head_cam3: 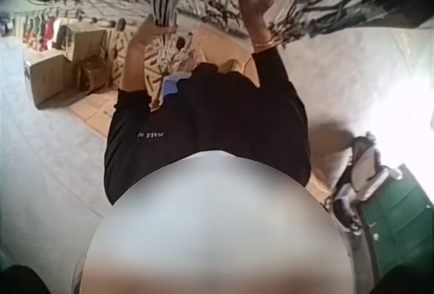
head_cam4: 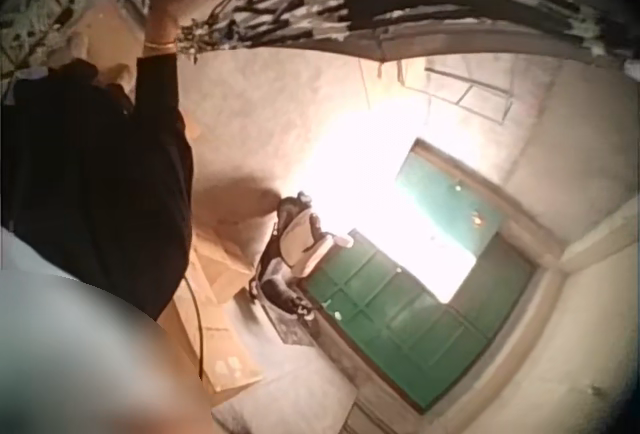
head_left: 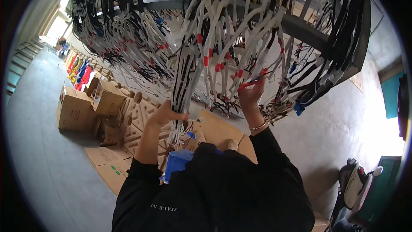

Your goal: The person is inspecting and trimming components of wire harnesses hanging on a rack.

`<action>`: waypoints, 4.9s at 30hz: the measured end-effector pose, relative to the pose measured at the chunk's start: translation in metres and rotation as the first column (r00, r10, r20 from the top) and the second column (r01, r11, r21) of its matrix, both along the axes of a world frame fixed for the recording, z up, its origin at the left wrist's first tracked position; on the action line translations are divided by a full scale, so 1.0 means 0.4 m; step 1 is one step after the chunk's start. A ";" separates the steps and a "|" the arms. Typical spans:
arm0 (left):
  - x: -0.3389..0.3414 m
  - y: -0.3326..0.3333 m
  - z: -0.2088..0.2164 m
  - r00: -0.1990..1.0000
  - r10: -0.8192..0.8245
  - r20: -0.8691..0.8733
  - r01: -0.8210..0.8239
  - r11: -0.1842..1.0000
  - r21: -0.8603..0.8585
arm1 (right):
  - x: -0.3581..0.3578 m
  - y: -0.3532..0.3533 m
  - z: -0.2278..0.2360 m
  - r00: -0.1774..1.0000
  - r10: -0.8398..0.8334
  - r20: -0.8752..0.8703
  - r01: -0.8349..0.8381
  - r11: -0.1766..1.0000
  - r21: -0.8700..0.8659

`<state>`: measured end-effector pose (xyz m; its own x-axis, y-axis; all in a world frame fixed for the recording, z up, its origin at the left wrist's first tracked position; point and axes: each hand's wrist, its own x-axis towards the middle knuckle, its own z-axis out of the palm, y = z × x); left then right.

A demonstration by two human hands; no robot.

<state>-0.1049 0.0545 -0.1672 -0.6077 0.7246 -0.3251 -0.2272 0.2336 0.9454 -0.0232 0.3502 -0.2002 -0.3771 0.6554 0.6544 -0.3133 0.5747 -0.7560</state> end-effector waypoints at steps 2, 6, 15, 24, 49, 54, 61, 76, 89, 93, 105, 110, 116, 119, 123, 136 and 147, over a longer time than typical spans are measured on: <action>0.002 0.004 0.009 1.000 -0.017 0.016 0.017 1.000 0.009 | -0.015 -0.019 0.021 0.996 0.024 -0.089 -0.029 0.998 -0.052; 0.020 0.018 0.027 0.998 -0.020 0.057 0.018 0.999 0.032 | -0.059 -0.045 0.007 0.988 -0.148 -0.042 0.140 0.978 -0.155; 0.019 0.042 0.011 0.995 -0.034 -0.098 0.030 0.998 -0.047 | 0.093 -0.033 0.011 0.974 -0.140 0.178 0.158 0.984 -0.088; 0.020 0.243 -0.111 0.869 0.304 -0.390 -0.250 0.951 0.184 | 0.390 -0.050 0.199 0.890 0.111 0.442 -0.001 0.970 -0.242; 0.278 0.434 0.189 0.929 0.112 -0.352 -0.029 0.972 0.232 | 0.407 0.001 0.182 0.802 0.545 0.245 -0.327 0.742 -0.585; 0.254 0.441 0.162 0.996 0.011 -0.090 0.014 0.961 0.278 | 0.405 0.031 0.163 0.866 0.455 0.206 -0.263 0.766 -0.587; 0.246 0.445 0.175 0.996 -0.069 -0.047 0.080 0.952 0.297 | 0.420 0.067 0.119 0.831 0.529 0.175 -0.353 0.743 -0.569; 0.209 0.446 0.127 0.974 0.041 -0.225 0.033 0.948 0.315 | 0.437 0.102 0.104 0.806 0.580 0.117 -0.431 0.711 -0.555; 0.196 0.355 0.050 0.827 -0.544 0.139 0.476 0.811 0.341 | 0.451 0.054 0.149 0.844 0.382 0.376 -0.275 0.911 -0.308; 0.204 0.346 0.033 0.866 -0.491 0.091 0.429 0.825 0.367 | 0.446 0.030 0.148 0.817 0.389 0.426 -0.269 0.910 -0.314; 0.216 0.360 0.015 0.915 -0.396 -0.081 0.400 0.861 0.314 | 0.374 -0.080 0.178 0.823 0.394 0.410 -0.234 0.892 -0.386; 0.200 0.335 -0.001 0.898 -0.439 -0.024 0.422 0.845 0.329 | 0.360 -0.105 0.172 0.814 0.382 0.437 -0.174 0.879 -0.443; 0.194 0.294 -0.013 0.892 -0.337 -0.300 0.425 0.850 0.310 | 0.344 -0.123 0.156 0.841 0.336 0.423 -0.127 0.884 -0.450; 0.222 0.146 -0.008 0.608 -0.028 -0.793 0.345 0.909 0.233 | 0.370 -0.103 0.146 0.849 0.338 0.406 -0.126 0.876 -0.465; 0.284 -0.003 -0.159 0.562 -0.451 -0.694 0.577 0.814 -0.062 | 0.361 -0.070 0.133 0.850 0.375 0.371 -0.175 0.864 -0.473; 0.352 0.052 -0.266 0.817 -0.521 -0.247 0.569 0.799 0.196 | 0.328 -0.169 0.170 0.871 0.331 0.362 -0.119 0.858 -0.500; 0.320 0.061 -0.309 0.836 -0.531 -0.140 0.546 0.831 0.108 | 0.313 -0.142 0.166 0.856 0.421 0.300 -0.188 0.794 -0.578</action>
